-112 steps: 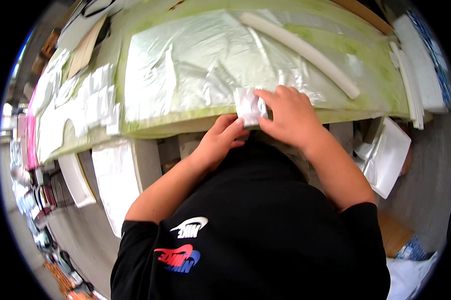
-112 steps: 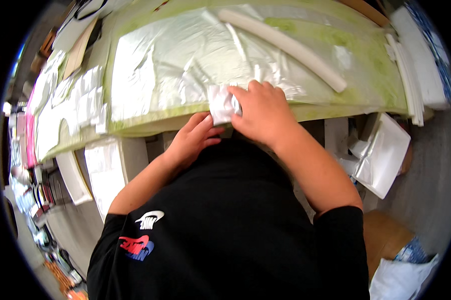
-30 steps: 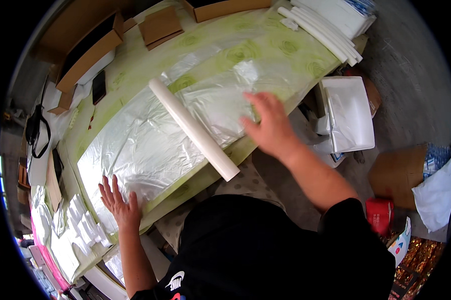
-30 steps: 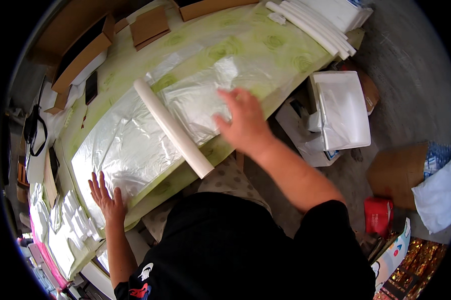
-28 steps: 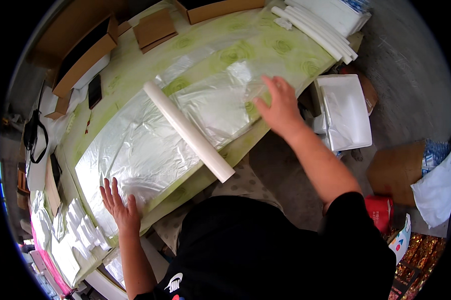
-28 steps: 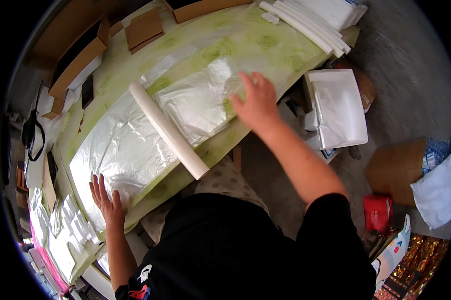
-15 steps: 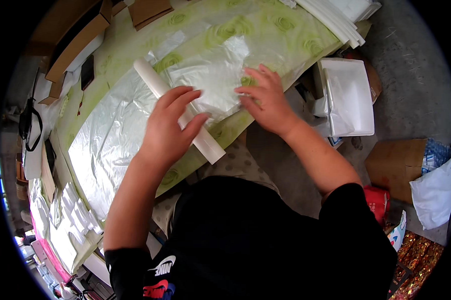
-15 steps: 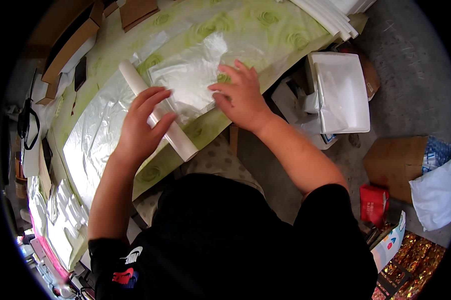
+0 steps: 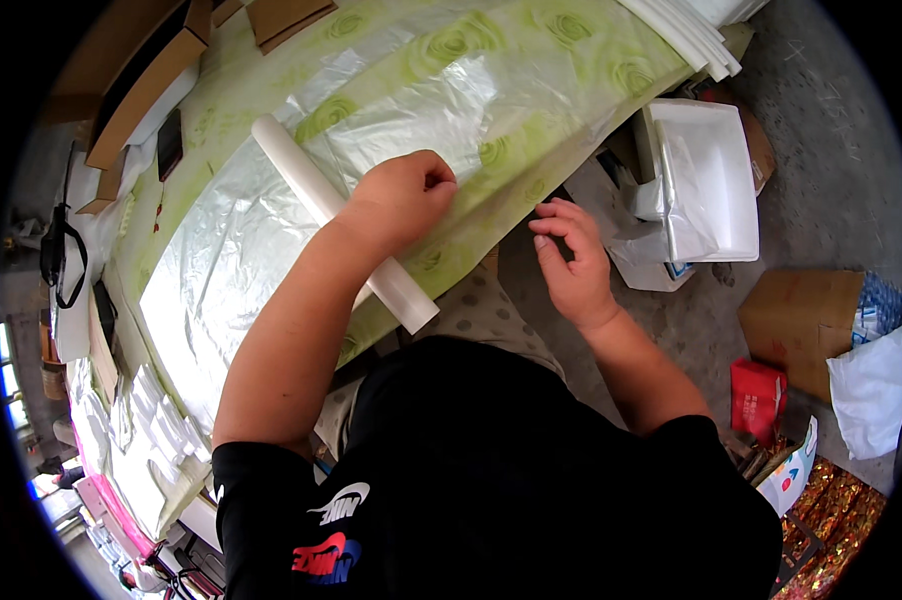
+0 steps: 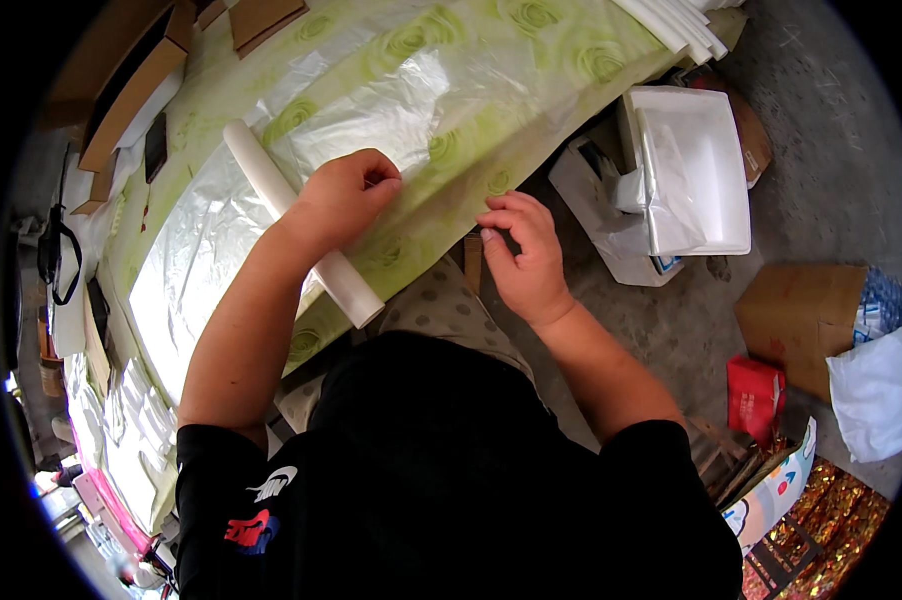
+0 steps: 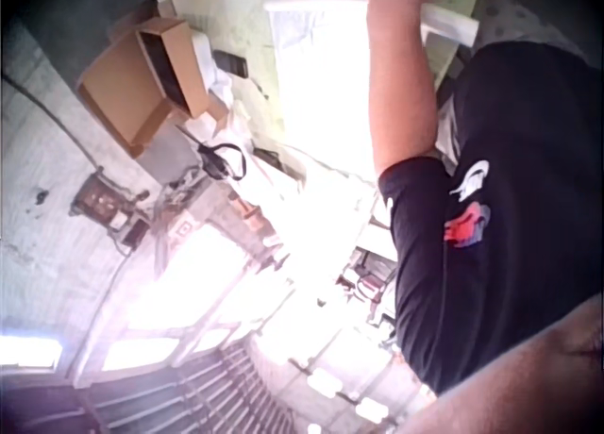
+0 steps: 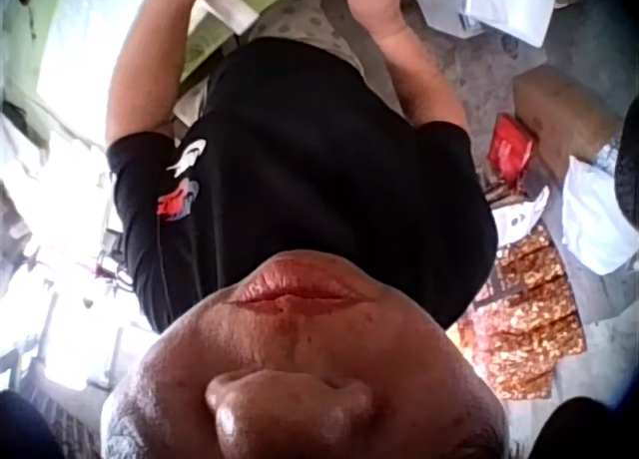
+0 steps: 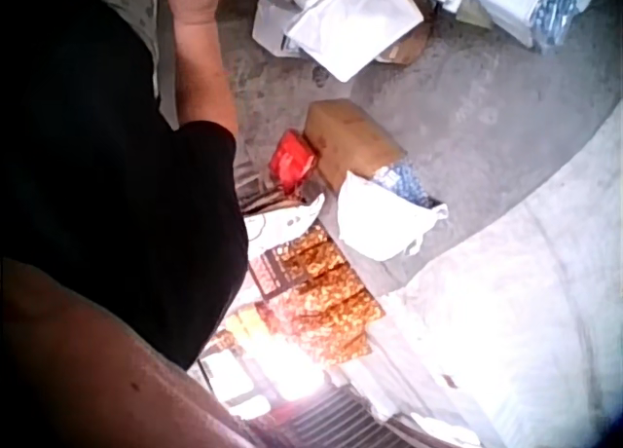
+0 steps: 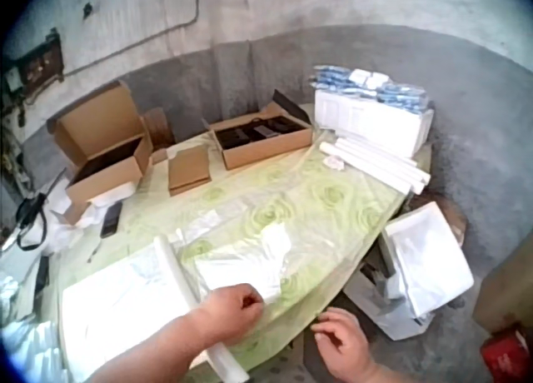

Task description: The person wraps small white rectangular items in clear plastic film on a table. They unroll the film, place an item, fold the film around it, and set the wrapped item aside. The process repeats for multiple items.

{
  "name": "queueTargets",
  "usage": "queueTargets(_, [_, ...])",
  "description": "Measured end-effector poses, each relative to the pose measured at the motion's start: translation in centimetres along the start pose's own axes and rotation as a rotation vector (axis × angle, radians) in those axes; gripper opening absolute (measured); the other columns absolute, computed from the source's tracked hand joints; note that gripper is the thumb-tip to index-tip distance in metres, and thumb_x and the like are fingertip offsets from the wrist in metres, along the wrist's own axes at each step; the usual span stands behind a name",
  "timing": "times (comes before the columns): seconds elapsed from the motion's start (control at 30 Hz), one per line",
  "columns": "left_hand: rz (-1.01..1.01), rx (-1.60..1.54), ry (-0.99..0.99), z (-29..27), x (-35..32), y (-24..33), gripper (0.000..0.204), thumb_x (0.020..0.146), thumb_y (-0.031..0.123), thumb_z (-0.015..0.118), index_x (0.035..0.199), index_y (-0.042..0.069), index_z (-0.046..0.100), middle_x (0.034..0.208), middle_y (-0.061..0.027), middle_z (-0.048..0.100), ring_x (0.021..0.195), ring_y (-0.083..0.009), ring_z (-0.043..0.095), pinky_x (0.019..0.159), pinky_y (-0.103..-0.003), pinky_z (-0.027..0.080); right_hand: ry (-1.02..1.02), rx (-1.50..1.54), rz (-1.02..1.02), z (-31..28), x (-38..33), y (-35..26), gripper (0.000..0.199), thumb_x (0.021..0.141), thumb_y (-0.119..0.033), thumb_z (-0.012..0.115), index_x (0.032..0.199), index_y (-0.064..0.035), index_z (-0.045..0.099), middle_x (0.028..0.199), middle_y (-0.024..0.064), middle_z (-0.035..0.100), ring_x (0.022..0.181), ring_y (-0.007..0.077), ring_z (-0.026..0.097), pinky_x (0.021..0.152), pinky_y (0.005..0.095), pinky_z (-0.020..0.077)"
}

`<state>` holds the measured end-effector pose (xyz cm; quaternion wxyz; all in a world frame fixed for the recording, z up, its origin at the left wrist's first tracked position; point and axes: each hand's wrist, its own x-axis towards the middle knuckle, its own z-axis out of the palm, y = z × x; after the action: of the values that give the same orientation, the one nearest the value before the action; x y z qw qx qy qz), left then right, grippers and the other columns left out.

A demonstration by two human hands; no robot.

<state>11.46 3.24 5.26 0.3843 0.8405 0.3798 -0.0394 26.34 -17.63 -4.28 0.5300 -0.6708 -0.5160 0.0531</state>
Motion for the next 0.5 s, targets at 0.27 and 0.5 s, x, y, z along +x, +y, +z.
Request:
queueTargets(0.27, [-0.046, -0.103, 0.009, -0.1, 0.2, -0.3, 0.031, 0.092, 0.028, 0.07, 0.113, 0.005, 0.073, 0.102, -0.0082, 0.075, 0.092, -0.022, 0.072, 0.083, -0.035, 0.056, -0.054, 0.108, -0.129, 2.0, 2.1, -2.1, 0.022, 0.085, 0.0, 0.071, 0.106, -0.0076, 0.07, 0.119, 0.0118, 0.067, 0.12, 0.0374, 0.058, 0.102, 0.0443, 0.0471])
queueTargets(0.5, [-0.022, -0.053, 0.073, 0.5, 0.6, 0.0, 0.026, 0.087, 0.028, 0.08, 0.096, 0.005, 0.073, 0.088, -0.0062, 0.073, 0.082, -0.0155, 0.067, 0.075, -0.031, 0.054, -0.039, 0.048, -0.194, 2.6, 2.7, -2.7, 0.025, 0.084, -0.001, 0.071, 0.107, -0.008, 0.07, 0.119, 0.0119, 0.066, 0.119, 0.0375, 0.059, 0.103, 0.0449, 0.0468])
